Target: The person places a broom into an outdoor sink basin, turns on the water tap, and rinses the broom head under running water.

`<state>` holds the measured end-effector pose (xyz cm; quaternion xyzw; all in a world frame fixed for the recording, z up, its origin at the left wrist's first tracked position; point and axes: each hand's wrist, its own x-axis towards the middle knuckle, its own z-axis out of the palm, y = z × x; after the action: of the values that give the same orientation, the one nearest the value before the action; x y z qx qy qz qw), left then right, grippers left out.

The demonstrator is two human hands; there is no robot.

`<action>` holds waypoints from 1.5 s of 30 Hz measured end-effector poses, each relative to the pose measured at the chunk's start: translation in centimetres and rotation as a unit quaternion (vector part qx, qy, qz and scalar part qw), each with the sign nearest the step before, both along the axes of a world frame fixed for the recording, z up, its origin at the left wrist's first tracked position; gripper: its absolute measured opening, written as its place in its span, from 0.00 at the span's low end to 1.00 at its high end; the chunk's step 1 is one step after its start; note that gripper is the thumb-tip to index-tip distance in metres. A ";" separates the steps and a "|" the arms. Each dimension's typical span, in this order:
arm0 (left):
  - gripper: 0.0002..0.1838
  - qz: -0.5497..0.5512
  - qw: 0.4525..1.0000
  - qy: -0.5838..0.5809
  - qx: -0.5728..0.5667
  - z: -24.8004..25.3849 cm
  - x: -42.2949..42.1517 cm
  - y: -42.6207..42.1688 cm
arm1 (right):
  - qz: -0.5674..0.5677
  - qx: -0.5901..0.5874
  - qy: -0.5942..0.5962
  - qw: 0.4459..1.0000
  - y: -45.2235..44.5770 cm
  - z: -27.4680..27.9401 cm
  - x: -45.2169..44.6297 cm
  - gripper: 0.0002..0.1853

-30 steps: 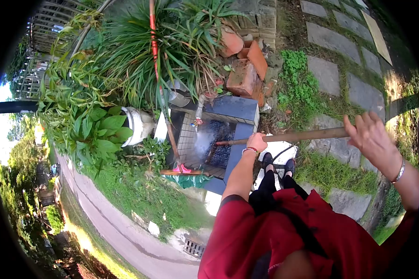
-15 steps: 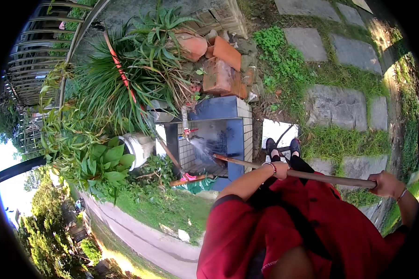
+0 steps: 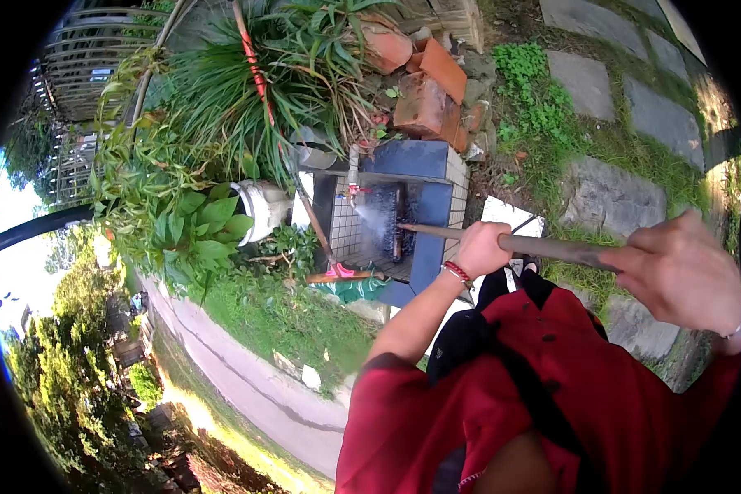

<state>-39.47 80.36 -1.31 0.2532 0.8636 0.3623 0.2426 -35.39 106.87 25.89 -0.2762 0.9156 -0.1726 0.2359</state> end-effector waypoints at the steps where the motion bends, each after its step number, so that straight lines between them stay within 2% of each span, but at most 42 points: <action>1: 0.05 0.035 0.999 0.013 0.022 0.4 0.1 0.3 | -0.019 -0.020 0.029 0.999 -0.2 1.2 -0.5 0.11; 3: 0.04 0.090 0.994 0.042 0.043 -0.6 -0.1 -0.1 | -0.033 -0.048 0.082 0.995 -2.6 -1.0 -1.8 0.10; 4: 0.04 0.105 0.992 0.059 0.044 -3.2 -0.6 -1.3 | -0.058 -0.075 0.128 0.987 -3.9 -2.9 -2.3 0.09; 6: 0.04 0.127 0.989 0.075 0.017 -6.5 -2.0 -3.9 | -0.056 -0.063 0.147 0.986 -5.6 -7.2 -3.1 0.08; 7: 0.04 0.136 0.991 0.016 -0.004 -5.7 -2.7 -4.1 | -0.076 -0.067 0.198 0.975 -5.8 -8.6 -3.5 0.09; 8: 0.04 0.128 0.991 0.013 -0.026 -5.9 -2.9 -3.9 | -0.097 -0.069 0.247 0.962 -5.5 -9.0 -3.5 0.09; 9: 0.04 0.115 0.993 0.026 -0.012 -5.7 -2.1 -3.3 | -0.029 -0.077 0.235 0.968 -4.3 -8.2 -3.5 0.13; 10: 0.04 0.103 0.994 0.046 0.003 -5.4 -1.7 -2.6 | -0.022 -0.073 0.246 0.966 -3.5 -5.7 -3.5 0.13; 13: 0.04 0.127 0.989 0.057 0.050 1.2 -0.2 0.1 | 0.047 0.035 0.200 0.978 -2.5 2.1 -1.8 0.17; 14: 0.04 0.133 0.987 0.068 0.063 2.1 -0.2 0.2 | 0.031 0.039 0.214 0.975 -2.9 3.6 -1.6 0.17; 16: 0.03 0.145 0.985 0.072 0.061 1.3 -0.4 -1.3 | 0.016 0.041 0.235 0.971 -4.5 2.7 -2.1 0.18; 17: 0.03 0.153 0.984 0.071 0.063 0.3 -0.2 -2.1 | 0.013 0.013 0.235 0.972 -6.3 -0.3 -2.2 0.18; 19: 0.03 0.117 0.992 0.044 0.027 -4.8 -1.0 -5.5 | 0.009 -0.015 0.238 0.971 -7.7 -4.0 -2.3 0.18; 21: 0.03 0.115 0.993 0.038 0.001 -5.6 -1.5 -5.6 | 0.031 -0.009 0.239 0.971 -7.1 -5.6 -2.1 0.18; 23: 0.03 0.121 0.991 0.042 0.024 -4.6 -0.5 -3.8 | 0.053 0.007 0.225 0.973 -5.4 -3.4 -1.7 0.18; 27: 0.03 0.154 0.974 0.118 0.115 1.5 0.7 -1.2 | 0.069 0.046 0.224 0.971 -4.6 4.6 -1.4 0.16; 28: 0.03 0.164 0.969 0.125 0.139 2.4 0.8 -1.6 | 0.066 0.027 0.223 0.972 -5.7 4.1 -1.7 0.16; 30: 0.04 0.179 0.972 0.102 0.112 1.0 0.2 -3.8 | 0.061 -0.010 0.221 0.973 -7.9 3.0 -2.4 0.16; 32: 0.04 0.169 0.981 0.080 0.060 -5.0 -1.0 -7.1 | 0.041 -0.040 0.269 0.961 -10.8 -2.5 -3.6 0.17; 34: 0.03 0.163 0.983 0.074 0.030 -4.5 -2.5 -7.4 | 0.035 -0.036 0.285 0.957 -10.4 -3.4 -5.1 0.18; 35: 0.03 0.152 0.986 0.061 0.031 -4.1 -2.1 -6.8 | 0.077 -0.035 0.272 0.958 -9.4 -2.6 -5.7 0.21; 36: 0.03 0.146 0.987 0.056 0.036 -2.9 -2.5 -5.9 | 0.082 -0.031 0.280 0.956 -8.4 -0.7 -5.9 0.21; 37: 0.03 0.160 0.985 0.042 0.051 0.4 -2.3 -4.8 | 0.088 0.008 0.255 0.963 -7.4 1.9 -6.0 0.21; 39: 0.03 0.160 0.983 0.041 0.079 4.6 -1.7 -3.2 | 0.039 0.057 0.200 0.977 -6.6 6.7 -4.8 0.20; 40: 0.03 0.158 0.983 0.045 0.087 5.6 -2.0 -3.1 | 0.037 0.063 0.216 0.974 -6.9 8.1 -4.9 0.18; 43: 0.04 0.183 0.974 0.073 0.115 4.4 -3.3 -4.7 | 0.010 -0.023 0.341 0.940 -10.2 3.8 -7.2 0.14; 45: 0.05 0.203 0.974 0.070 0.075 -2.5 -4.4 -7.4 | 0.042 0.044 0.278 0.959 -12.7 0.1 -9.0 0.14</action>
<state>-43.84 72.99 -3.86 0.1146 0.8822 0.4492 0.0830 -44.42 94.14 26.00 -0.3407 0.9393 -0.0382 -0.0085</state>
